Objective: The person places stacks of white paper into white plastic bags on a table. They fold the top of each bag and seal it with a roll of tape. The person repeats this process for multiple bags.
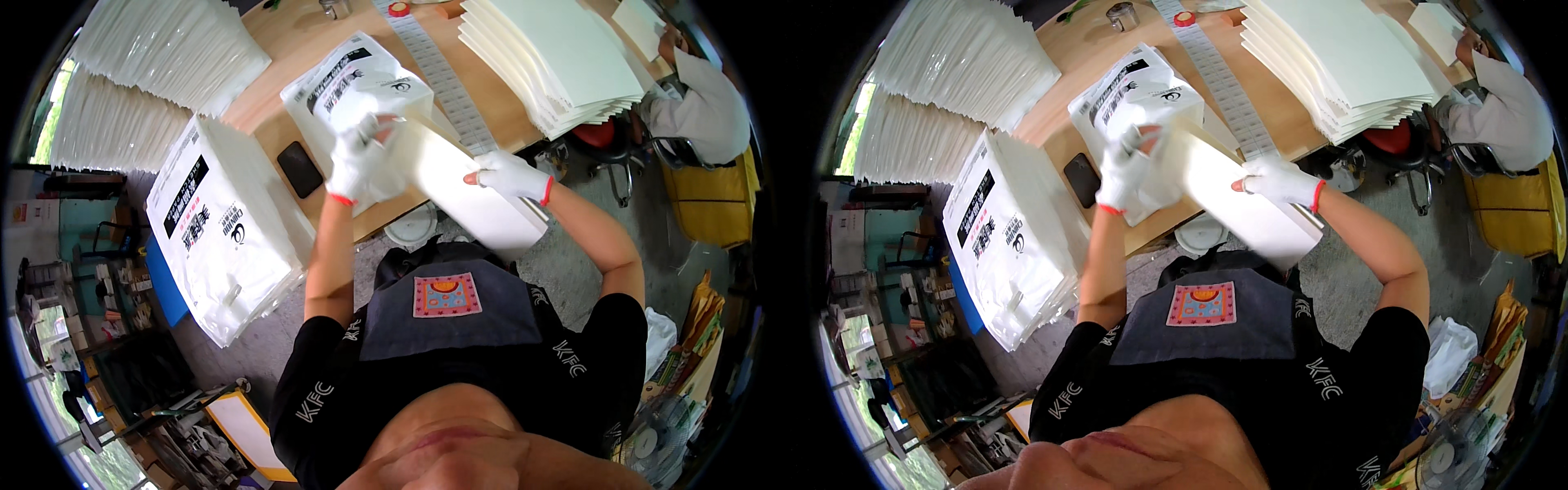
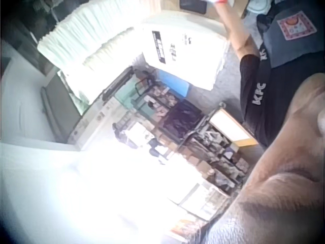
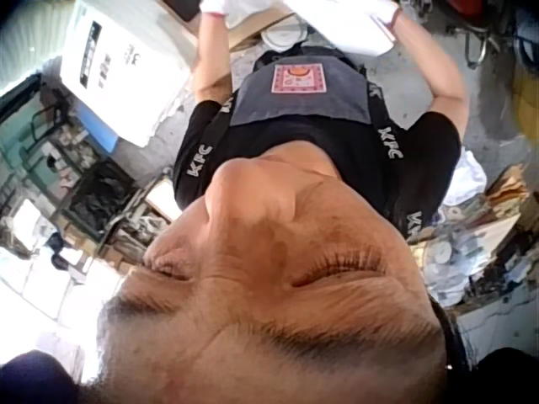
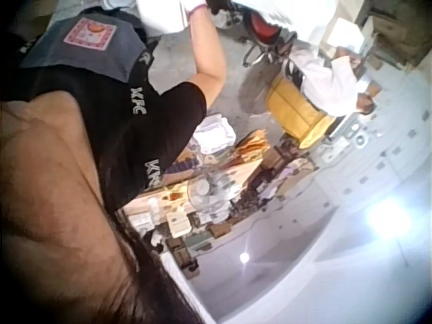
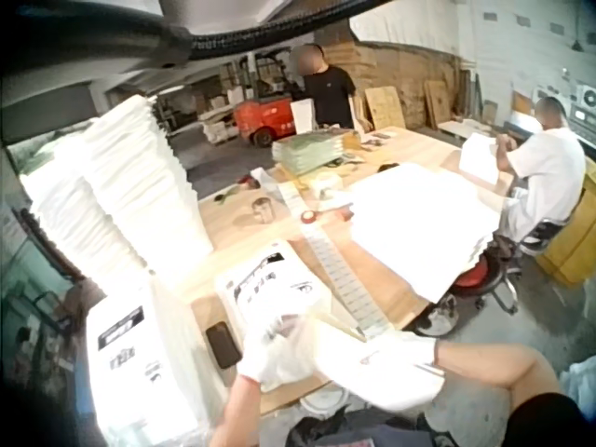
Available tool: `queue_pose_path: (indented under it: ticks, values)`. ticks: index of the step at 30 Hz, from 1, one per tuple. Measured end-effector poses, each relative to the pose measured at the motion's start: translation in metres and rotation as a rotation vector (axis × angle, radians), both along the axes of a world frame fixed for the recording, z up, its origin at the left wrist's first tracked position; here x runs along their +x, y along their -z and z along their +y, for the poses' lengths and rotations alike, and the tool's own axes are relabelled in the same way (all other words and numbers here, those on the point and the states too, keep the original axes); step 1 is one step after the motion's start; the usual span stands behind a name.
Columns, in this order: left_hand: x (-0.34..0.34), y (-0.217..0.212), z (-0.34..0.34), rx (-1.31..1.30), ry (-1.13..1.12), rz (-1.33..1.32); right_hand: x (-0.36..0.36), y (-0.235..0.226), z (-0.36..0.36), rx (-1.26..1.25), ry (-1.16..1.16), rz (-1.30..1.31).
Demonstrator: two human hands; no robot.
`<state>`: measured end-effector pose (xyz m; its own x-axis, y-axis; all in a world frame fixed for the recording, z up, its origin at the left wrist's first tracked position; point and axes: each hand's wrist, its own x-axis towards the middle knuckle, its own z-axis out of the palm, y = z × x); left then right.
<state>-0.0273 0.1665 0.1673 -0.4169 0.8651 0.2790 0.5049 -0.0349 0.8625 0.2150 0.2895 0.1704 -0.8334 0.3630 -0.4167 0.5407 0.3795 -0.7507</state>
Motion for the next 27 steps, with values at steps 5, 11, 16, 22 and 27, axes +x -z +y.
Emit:
queue_pose_path:
  ticks: [5, 11, 16, 22, 27]
  values:
    - [0.05, 0.008, -0.015, 0.088, 0.207, 0.016, -0.012, 0.07, 0.009, -0.121, 0.043, 0.296]
    - [0.107, -0.015, 0.005, -0.015, 0.245, 0.102, -0.092, 0.045, -0.047, 0.864, -0.164, 0.154]
    - [0.078, 0.056, -0.011, 0.048, -0.003, -0.199, -0.057, 0.074, -0.076, 1.144, -0.187, 0.199]
    - [0.096, 0.087, -0.078, -0.075, 0.237, 0.265, -0.024, 0.103, -0.05, 1.292, 0.413, 0.477]
    - [0.06, 0.143, -0.166, -0.149, -0.197, 0.547, 0.004, 0.086, -0.049, 0.802, 0.168, -0.247]
